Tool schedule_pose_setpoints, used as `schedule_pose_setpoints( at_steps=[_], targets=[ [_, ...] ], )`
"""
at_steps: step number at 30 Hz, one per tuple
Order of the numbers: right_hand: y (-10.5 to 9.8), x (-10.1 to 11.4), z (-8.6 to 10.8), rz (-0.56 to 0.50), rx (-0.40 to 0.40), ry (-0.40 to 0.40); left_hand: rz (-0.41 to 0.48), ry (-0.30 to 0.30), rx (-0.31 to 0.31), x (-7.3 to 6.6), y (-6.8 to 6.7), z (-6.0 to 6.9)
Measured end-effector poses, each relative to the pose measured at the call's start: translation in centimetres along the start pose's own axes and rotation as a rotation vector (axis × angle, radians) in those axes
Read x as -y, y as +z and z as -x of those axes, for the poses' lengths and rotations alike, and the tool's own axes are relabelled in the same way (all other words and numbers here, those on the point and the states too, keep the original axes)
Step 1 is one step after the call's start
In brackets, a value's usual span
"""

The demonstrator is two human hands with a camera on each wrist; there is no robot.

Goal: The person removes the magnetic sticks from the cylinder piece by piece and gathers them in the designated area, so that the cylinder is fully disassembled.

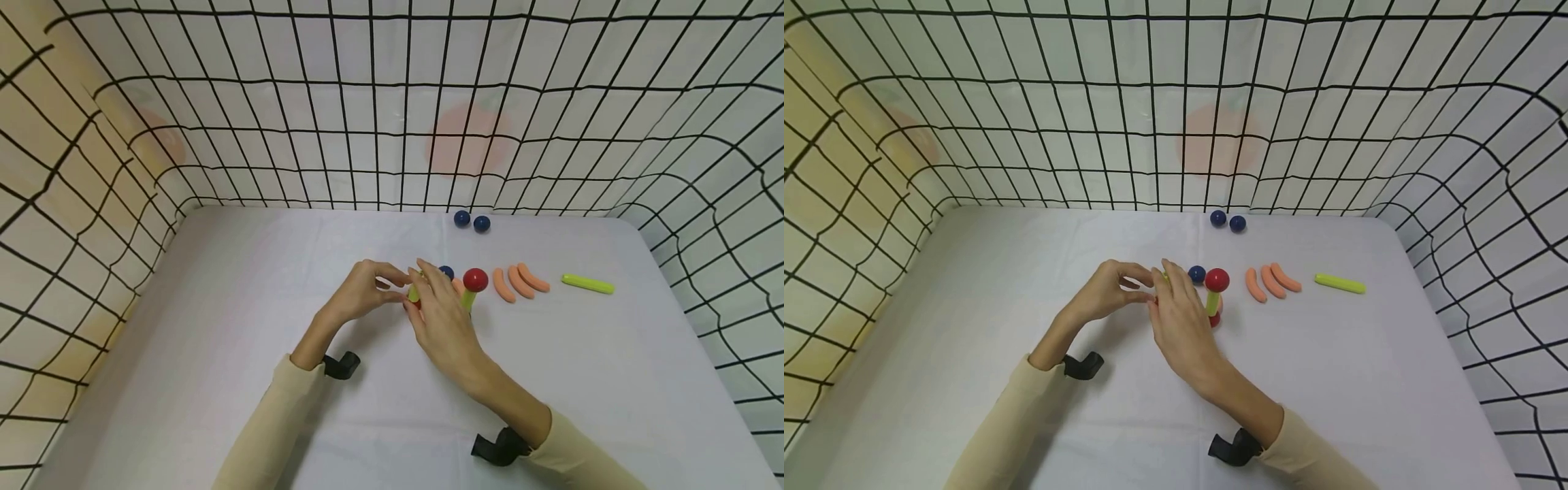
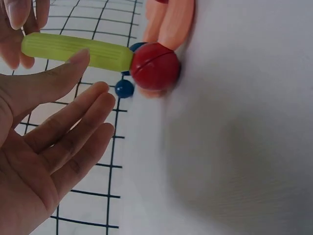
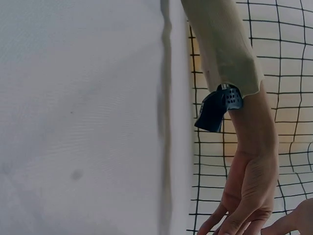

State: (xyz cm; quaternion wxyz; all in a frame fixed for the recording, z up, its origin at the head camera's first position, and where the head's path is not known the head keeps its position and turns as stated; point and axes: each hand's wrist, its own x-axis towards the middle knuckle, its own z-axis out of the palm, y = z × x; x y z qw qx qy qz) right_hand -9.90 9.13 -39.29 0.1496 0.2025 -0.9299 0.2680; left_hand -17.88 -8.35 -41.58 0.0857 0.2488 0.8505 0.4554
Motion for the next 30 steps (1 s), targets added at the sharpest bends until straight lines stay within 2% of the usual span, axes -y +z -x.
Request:
schedule_pose_setpoints(
  at_steps=[11, 17, 30],
  targets=[
    [0.1, -0.4, 1.4, 0.058, -0.059, 0.009, 0.041, -0.005, 0.048, 0.7, 1.3, -0.5],
    [-0.3, -0.8, 2.4, 0.062, -0.07, 0.019, 0.005, -0.017, 0.063, 0.8, 1.7, -0.6],
    [-0.3, -1.7, 3.4, 0.023, 0.035, 0.093, -0.08, -0.021, 0.053, 1.0, 2.4, -0.7]
  ],
)
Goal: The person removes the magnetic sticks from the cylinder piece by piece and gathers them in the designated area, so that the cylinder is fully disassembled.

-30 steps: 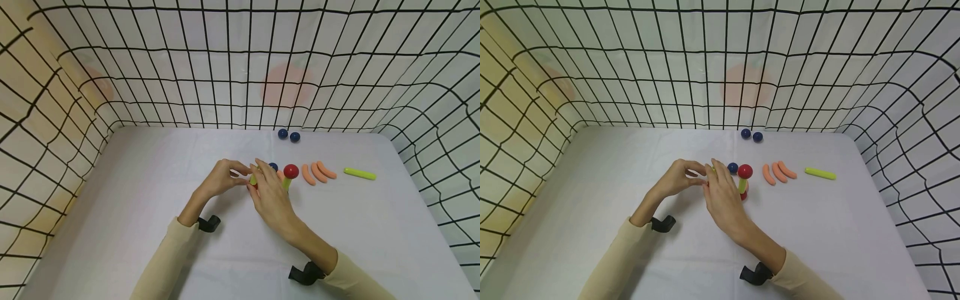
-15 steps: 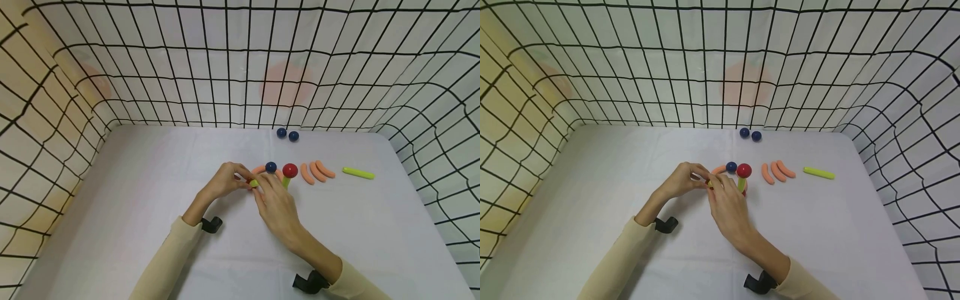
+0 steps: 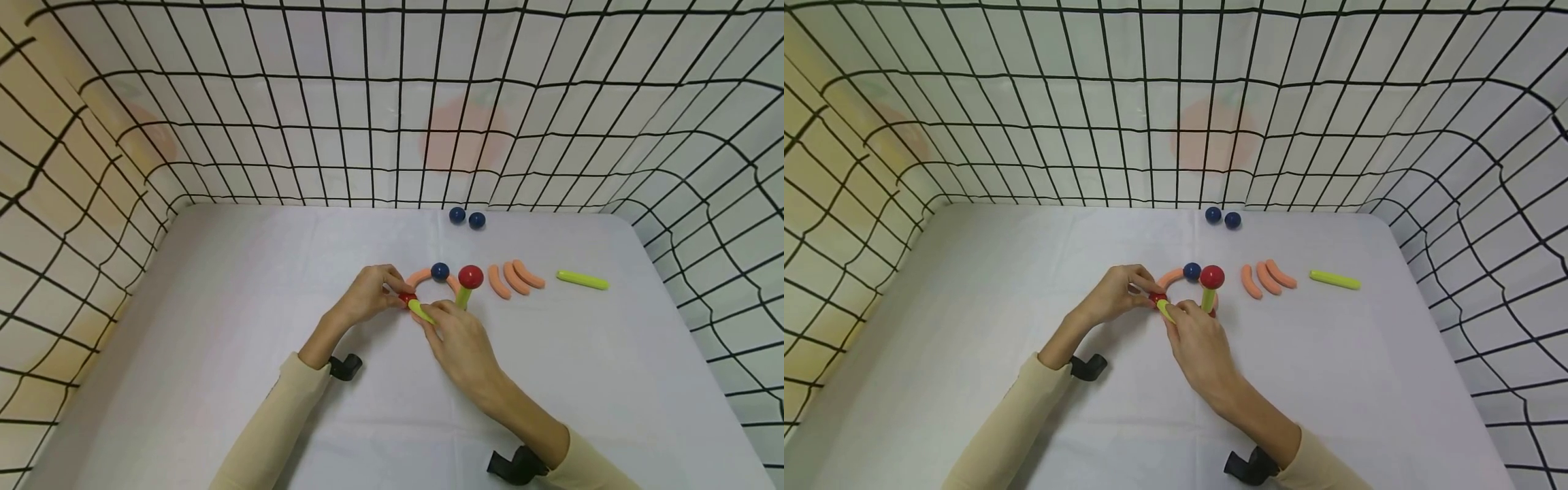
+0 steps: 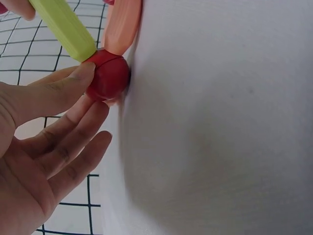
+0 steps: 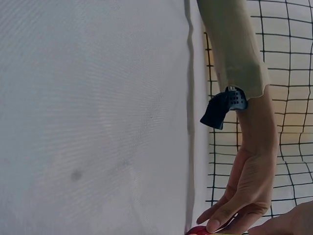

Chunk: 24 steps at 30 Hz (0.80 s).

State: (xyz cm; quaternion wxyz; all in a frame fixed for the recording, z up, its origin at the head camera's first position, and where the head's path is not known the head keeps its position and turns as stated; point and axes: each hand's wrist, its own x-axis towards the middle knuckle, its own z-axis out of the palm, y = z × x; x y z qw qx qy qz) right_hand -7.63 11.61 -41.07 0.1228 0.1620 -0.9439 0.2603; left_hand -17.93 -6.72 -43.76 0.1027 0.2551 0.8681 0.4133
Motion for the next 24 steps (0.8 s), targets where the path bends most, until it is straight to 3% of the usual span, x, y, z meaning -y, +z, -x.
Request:
schedule_pose_setpoints(
  at_steps=[10, 24],
  targets=[
    [0.19, -0.38, -0.19, 0.012, 0.066, 0.055, -0.086, 0.011, 0.01, -0.11, 0.26, -0.05],
    [0.57, -1.01, -0.34, -0.027, 0.025, 0.015, -0.158, 0.028, -0.02, -0.48, 0.47, -0.05]
  ],
)
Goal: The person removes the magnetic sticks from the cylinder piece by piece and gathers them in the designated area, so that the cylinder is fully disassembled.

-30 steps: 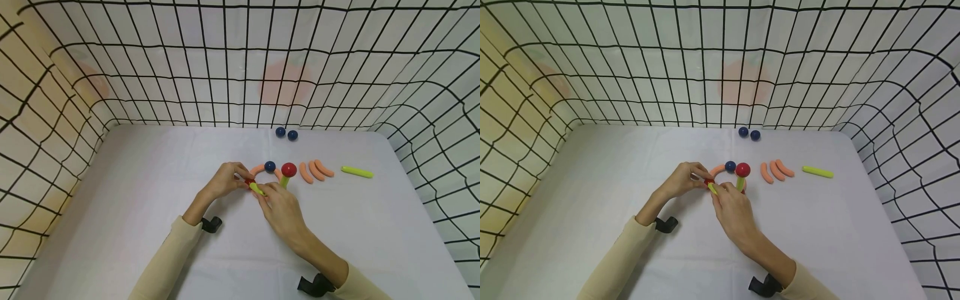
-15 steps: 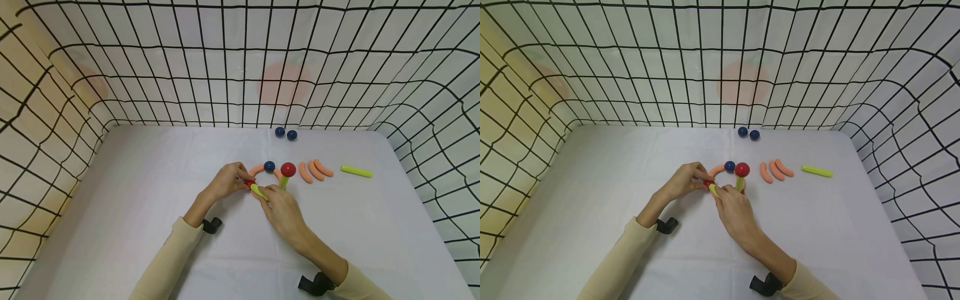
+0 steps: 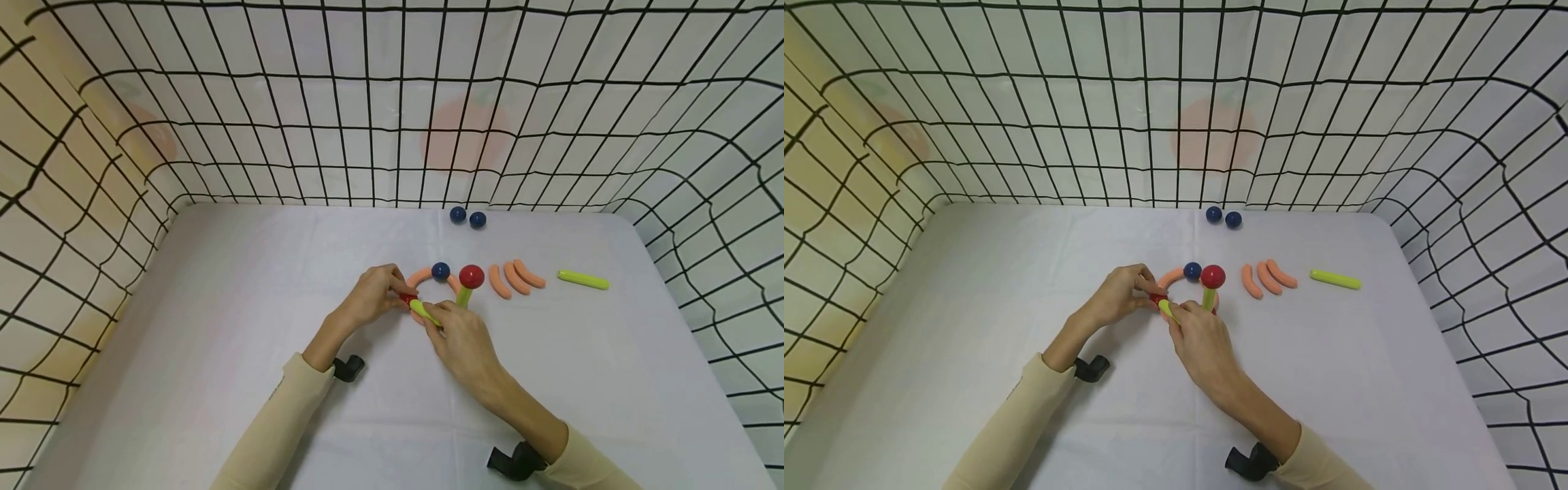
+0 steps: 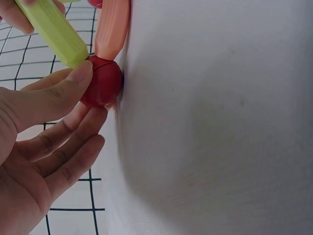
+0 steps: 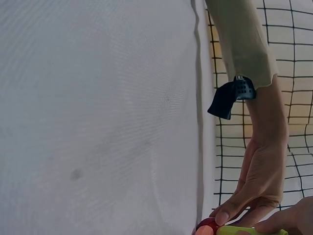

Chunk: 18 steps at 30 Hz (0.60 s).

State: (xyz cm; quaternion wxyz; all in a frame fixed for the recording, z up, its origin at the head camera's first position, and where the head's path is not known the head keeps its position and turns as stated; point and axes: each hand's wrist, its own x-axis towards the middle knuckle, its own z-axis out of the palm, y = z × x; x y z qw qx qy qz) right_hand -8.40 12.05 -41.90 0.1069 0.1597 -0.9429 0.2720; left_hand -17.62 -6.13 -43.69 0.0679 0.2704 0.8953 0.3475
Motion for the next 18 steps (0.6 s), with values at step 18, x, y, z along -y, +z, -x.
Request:
schedule_pose_setpoints(
  at_steps=[18],
  targets=[
    [-1.1, 0.1, 0.2, 0.024, -0.029, -0.074, 0.02, 0.014, -0.014, 0.1, 0.0, 0.0]
  ],
)
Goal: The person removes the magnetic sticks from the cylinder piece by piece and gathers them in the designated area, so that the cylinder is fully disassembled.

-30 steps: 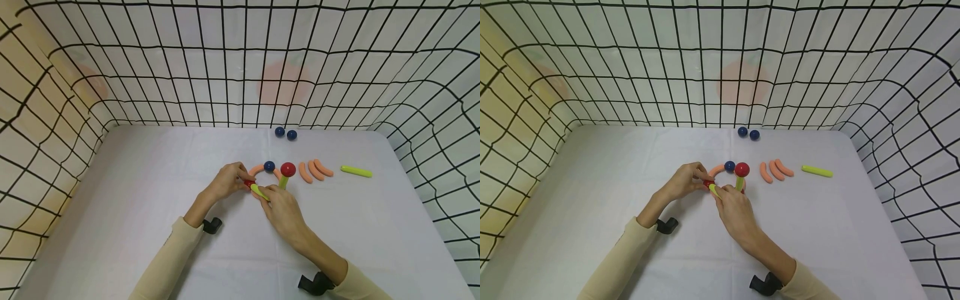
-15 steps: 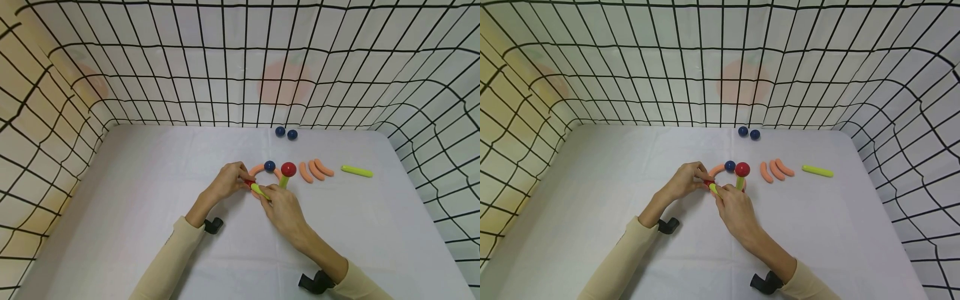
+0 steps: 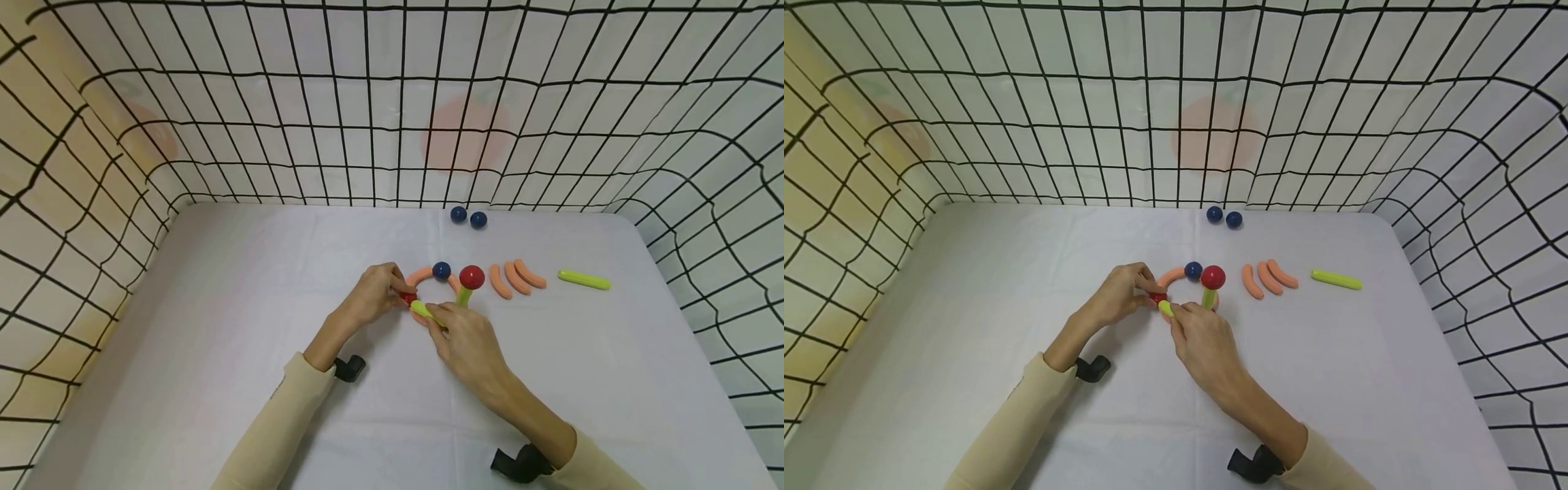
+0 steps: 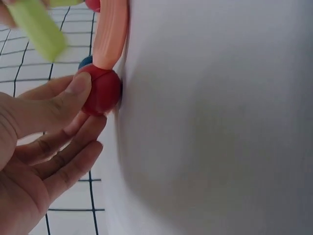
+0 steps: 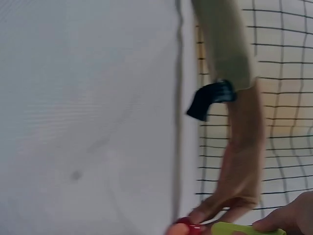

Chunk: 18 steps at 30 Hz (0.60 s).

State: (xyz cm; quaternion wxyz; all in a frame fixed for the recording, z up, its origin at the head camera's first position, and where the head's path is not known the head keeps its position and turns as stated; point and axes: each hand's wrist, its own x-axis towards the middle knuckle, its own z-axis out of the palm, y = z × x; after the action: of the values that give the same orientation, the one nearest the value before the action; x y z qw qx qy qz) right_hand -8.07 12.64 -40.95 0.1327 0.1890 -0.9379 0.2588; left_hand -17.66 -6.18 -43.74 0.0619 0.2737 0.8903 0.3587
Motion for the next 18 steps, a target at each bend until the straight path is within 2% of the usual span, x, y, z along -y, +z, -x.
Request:
schedule_pose_setpoints(
  at_steps=[2, 5, 8, 11, 14, 18],
  targets=[
    [-1.0, 0.3, 0.1, -0.01, -0.021, -0.012, -0.011, 0.011, -0.004, 0.1, 0.0, -0.1],
    [-2.7, 0.6, 0.1, -0.081, -0.05, -0.039, -0.016, 0.011, -0.006, 0.3, 0.0, -0.1],
    [-4.3, 0.6, 0.1, -0.165, -0.079, -0.068, -0.005, -0.009, 0.002, 0.2, 0.0, -0.1],
    [-5.9, 0.2, -0.1, -0.204, -0.129, -0.091, 0.005, -0.03, 0.003, 0.2, -0.1, -0.1],
    [-7.4, -0.5, -0.4, -0.204, -0.191, -0.074, -0.001, -0.033, 0.001, 0.2, -0.2, -0.1],
    [-9.0, -1.7, -0.8, -0.183, -0.267, 0.007, 0.003, -0.036, 0.0, 0.2, -0.1, -0.1]
  ],
)
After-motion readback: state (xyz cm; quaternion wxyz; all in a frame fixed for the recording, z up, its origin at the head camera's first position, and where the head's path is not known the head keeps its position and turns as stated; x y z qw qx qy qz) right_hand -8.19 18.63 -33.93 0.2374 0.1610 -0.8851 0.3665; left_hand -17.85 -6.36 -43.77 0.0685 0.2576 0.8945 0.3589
